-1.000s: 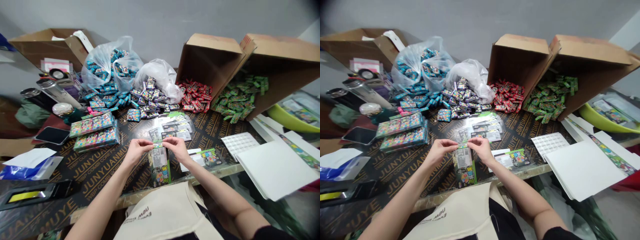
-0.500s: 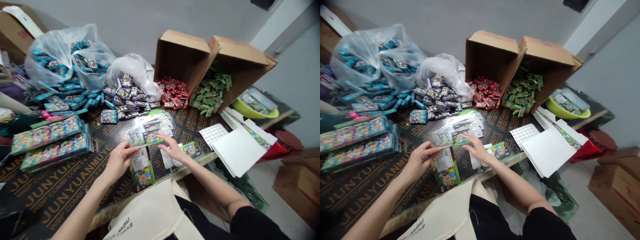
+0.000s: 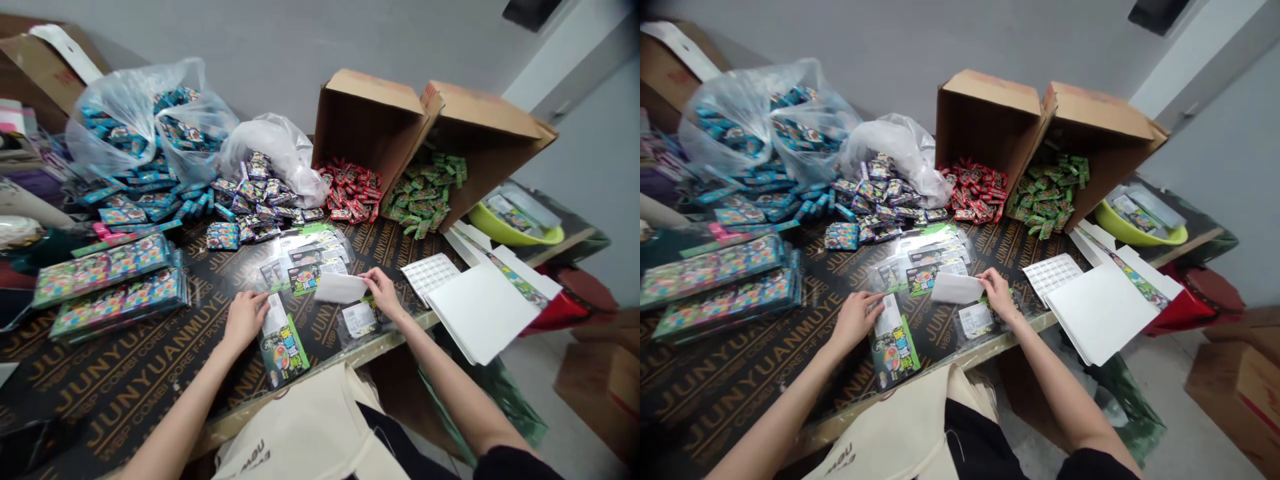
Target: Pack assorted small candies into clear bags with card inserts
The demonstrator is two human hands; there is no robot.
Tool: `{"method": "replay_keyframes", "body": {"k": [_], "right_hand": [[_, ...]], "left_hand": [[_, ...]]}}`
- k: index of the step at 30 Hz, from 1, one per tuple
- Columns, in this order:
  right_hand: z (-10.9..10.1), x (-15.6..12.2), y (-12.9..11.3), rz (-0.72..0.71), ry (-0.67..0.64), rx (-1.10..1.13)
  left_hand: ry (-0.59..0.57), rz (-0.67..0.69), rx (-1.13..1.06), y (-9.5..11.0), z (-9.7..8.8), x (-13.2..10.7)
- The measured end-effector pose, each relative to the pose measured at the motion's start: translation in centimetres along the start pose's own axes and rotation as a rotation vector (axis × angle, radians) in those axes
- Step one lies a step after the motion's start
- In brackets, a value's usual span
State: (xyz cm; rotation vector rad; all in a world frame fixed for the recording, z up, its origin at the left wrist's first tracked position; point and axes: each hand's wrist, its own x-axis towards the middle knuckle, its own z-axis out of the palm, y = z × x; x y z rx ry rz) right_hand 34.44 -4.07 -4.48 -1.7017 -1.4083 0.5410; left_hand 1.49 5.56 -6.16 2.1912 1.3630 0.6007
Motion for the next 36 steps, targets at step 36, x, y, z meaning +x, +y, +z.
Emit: {"method": "replay_keyframes", "body": {"k": [36], "right_hand": [[4.0,-3.0,-8.0,0.173,-0.115,0.641]], "left_hand": [[0.145,-0.086,-0.720,8.6,-2.1,-2.7]]}}
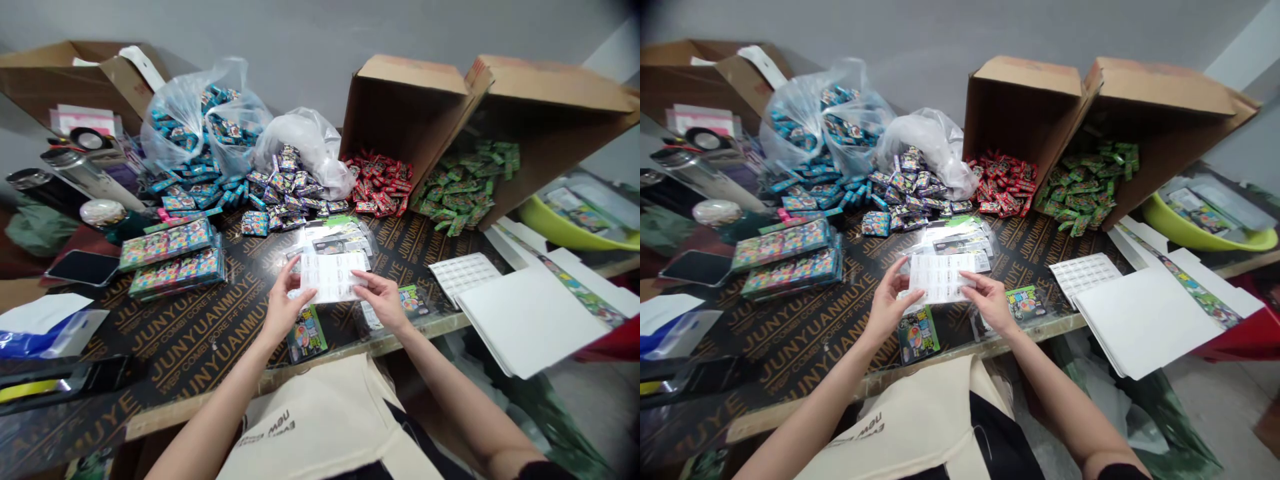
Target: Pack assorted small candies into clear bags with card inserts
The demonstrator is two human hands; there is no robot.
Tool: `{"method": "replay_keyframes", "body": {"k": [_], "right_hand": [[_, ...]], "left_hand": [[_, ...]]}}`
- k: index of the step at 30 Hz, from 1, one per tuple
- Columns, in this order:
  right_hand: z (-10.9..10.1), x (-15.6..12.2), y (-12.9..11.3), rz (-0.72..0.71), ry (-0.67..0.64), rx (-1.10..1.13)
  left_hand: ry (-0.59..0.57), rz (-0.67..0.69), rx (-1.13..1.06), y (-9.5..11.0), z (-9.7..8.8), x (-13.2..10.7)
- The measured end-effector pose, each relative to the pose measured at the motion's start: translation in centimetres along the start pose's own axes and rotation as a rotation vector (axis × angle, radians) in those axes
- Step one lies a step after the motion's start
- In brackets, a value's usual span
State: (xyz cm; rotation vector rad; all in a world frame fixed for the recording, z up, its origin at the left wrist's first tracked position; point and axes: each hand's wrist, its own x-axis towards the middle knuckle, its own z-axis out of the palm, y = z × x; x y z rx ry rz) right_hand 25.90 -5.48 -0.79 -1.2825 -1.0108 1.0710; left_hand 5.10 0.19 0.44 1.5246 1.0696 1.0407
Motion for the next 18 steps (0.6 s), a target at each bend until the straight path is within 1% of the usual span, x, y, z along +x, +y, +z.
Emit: {"method": "replay_keyframes", "body": {"k": [3,5,8,9,11,14,16,18], "right_hand": [[-0.22,0.16,0.04,0.026,-0.011,0.039],[-0.38,0.31,0.01,0.035,-0.021,0.044],[-0.52,0.53,-0.16,0.030,-0.025,0.028],[-0.54,0.60,-0.26,0.030,-0.025,0.026],[-0.57,0.69,-0.46,0.033,-0.028,0.030],[-0.58,0.72,-0.70,0.030,-0.035,0.016],[-0.57,0.65,-0.75,0.020,-0.032,-0.022],[-0.54,0.55,-0.75,0.012,-0.018,-0.066]], "left_hand": [[-0.035,0.075,0.126,0.05,-0.29,0.15],[-0.024,0.115,0.170,0.11,-0.49,0.31],[0.020,0.134,0.150,0.33,-0.64,0.60],[0.014,0.118,0.115,0.42,-0.62,0.69],[-0.044,0.015,-0.012,0.56,-0.49,0.83],[-0.113,-0.200,-0.201,0.55,-0.18,0.95],[-0.105,-0.279,-0.247,0.41,0.01,0.97],[-0.078,-0.302,-0.248,0.21,0.19,0.96]]}}
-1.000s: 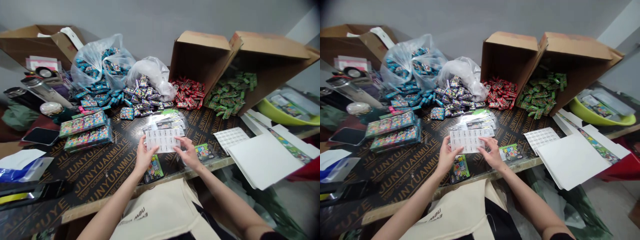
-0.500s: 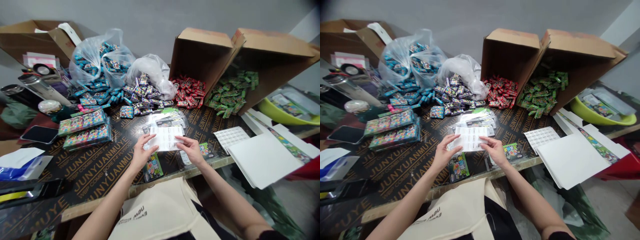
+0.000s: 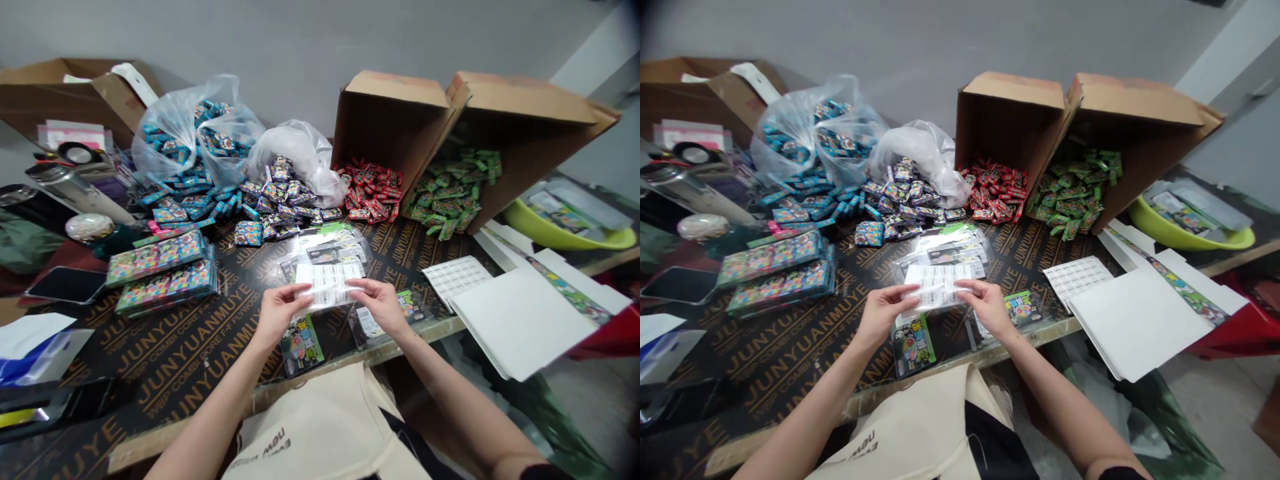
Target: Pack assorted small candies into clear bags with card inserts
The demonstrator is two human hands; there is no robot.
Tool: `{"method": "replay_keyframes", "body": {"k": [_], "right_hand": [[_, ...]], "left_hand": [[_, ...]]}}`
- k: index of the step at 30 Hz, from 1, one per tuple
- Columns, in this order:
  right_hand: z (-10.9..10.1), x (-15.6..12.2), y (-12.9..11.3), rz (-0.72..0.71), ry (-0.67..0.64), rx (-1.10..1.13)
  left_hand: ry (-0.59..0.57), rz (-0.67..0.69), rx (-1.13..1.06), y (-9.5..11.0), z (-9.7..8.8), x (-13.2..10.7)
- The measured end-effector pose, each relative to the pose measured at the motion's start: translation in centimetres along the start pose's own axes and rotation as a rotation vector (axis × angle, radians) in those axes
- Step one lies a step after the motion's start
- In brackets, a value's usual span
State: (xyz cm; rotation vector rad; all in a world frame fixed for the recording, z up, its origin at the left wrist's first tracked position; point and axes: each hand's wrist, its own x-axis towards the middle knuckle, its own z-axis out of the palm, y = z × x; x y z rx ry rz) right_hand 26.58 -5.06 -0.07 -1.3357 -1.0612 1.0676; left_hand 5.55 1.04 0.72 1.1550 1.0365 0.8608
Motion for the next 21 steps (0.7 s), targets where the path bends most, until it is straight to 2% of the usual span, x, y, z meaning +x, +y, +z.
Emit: {"method": "replay_keyframes", "body": {"k": [3,9,11,14,15,17,21], "right_hand": [[0.1,-0.2,-0.2,-0.023,0.022,-0.102],[0.0,-0.5,-1.3,-0.260,0.154,-0.614],[-0.2,-0.4,-1.4,-0.235,0.077,-0.606],[-0.7,-0.1,-0.9,-0.116,-0.045,-0.474],[-0.8,0.0,-0.7,-0.079,-0.064,-0.438],[-1.2,0.3,-0.4,-0.016,-0.112,-0.387],[-1.8,0.6,-0.1,0.057,-0.212,-0.340]], "left_hand": [[0.058,0.030,0.080,-0.4,0.2,0.0],[0.153,0.243,0.423,-0.5,0.2,0.2],[0.068,0.210,0.394,-0.4,0.0,0.3],[-0.143,0.005,0.229,-0.3,-0.2,0.3],[-0.181,-0.044,0.194,-0.4,-0.2,0.4],[-0.187,-0.074,0.193,-0.6,-0.1,0.4],[-0.171,-0.054,0.279,-0.9,0.2,0.4]]}}
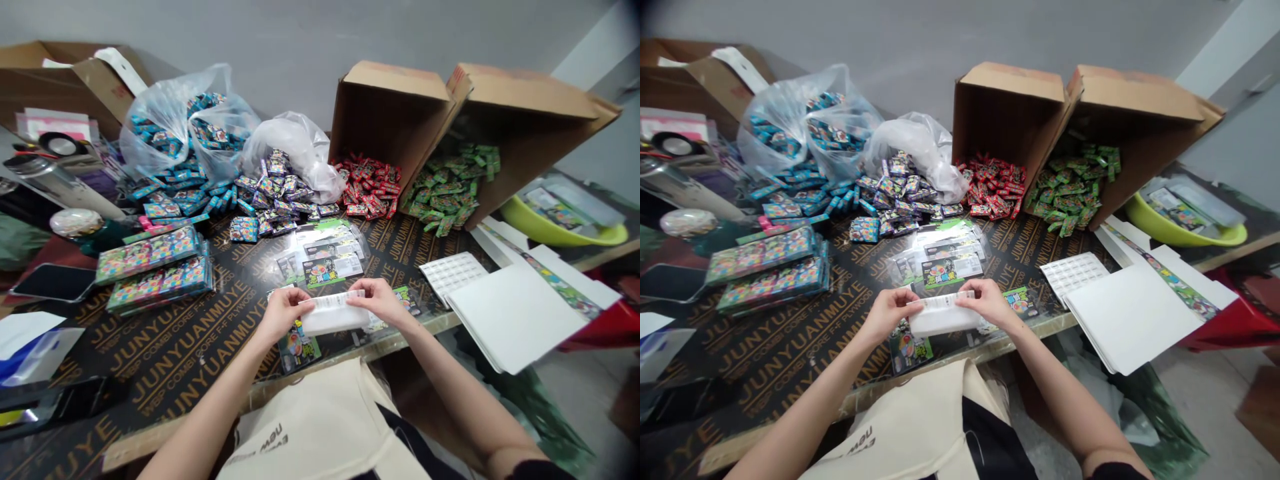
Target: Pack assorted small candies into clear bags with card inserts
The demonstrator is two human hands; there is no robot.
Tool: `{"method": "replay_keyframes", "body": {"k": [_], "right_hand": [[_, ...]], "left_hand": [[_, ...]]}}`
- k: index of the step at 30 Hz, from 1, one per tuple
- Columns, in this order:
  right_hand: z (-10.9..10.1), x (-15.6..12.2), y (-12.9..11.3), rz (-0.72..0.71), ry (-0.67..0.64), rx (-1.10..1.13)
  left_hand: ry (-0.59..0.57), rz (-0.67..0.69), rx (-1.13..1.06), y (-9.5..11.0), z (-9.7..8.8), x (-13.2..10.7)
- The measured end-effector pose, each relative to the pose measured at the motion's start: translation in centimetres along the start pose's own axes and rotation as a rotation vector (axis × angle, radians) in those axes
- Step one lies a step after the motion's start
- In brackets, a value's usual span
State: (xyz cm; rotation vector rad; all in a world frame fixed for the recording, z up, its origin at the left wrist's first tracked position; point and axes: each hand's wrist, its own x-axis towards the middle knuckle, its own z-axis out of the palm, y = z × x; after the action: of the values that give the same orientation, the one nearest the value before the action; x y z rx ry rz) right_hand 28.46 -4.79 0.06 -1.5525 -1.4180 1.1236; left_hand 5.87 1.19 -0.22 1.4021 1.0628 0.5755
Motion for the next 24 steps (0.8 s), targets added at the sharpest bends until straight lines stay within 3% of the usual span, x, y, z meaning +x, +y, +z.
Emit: {"method": "replay_keyframes", "body": {"k": [5,11,15,17,21,24], "right_hand": [[-0.2,0.3,0.3,-0.125,-0.003,-0.093],[0.5,1.1,-0.2,-0.209,-0.136,-0.320],[-1.3,1.4,0.6,-0.322,-0.040,-0.580],[-3.2,1.1,2.3,-0.244,0.019,-0.714],[-6.3,-0.2,7.2,0.016,-0.024,-0.971],[-7.7,-1.0,9.1,0.037,-0.015,-0.852]], "left_hand": [[0.022,-0.007,0.071,-0.2,0.2,0.1],[-0.019,0.020,0.137,-0.8,1.3,0.6],[-0.020,-0.020,0.076,-1.7,1.6,1.4],[0.011,-0.031,0.079,-2.4,1.3,1.9],[0.091,-0.055,0.102,-3.5,-0.2,2.8],[0.147,-0.070,0.115,-3.7,-1.4,3.7]]}}
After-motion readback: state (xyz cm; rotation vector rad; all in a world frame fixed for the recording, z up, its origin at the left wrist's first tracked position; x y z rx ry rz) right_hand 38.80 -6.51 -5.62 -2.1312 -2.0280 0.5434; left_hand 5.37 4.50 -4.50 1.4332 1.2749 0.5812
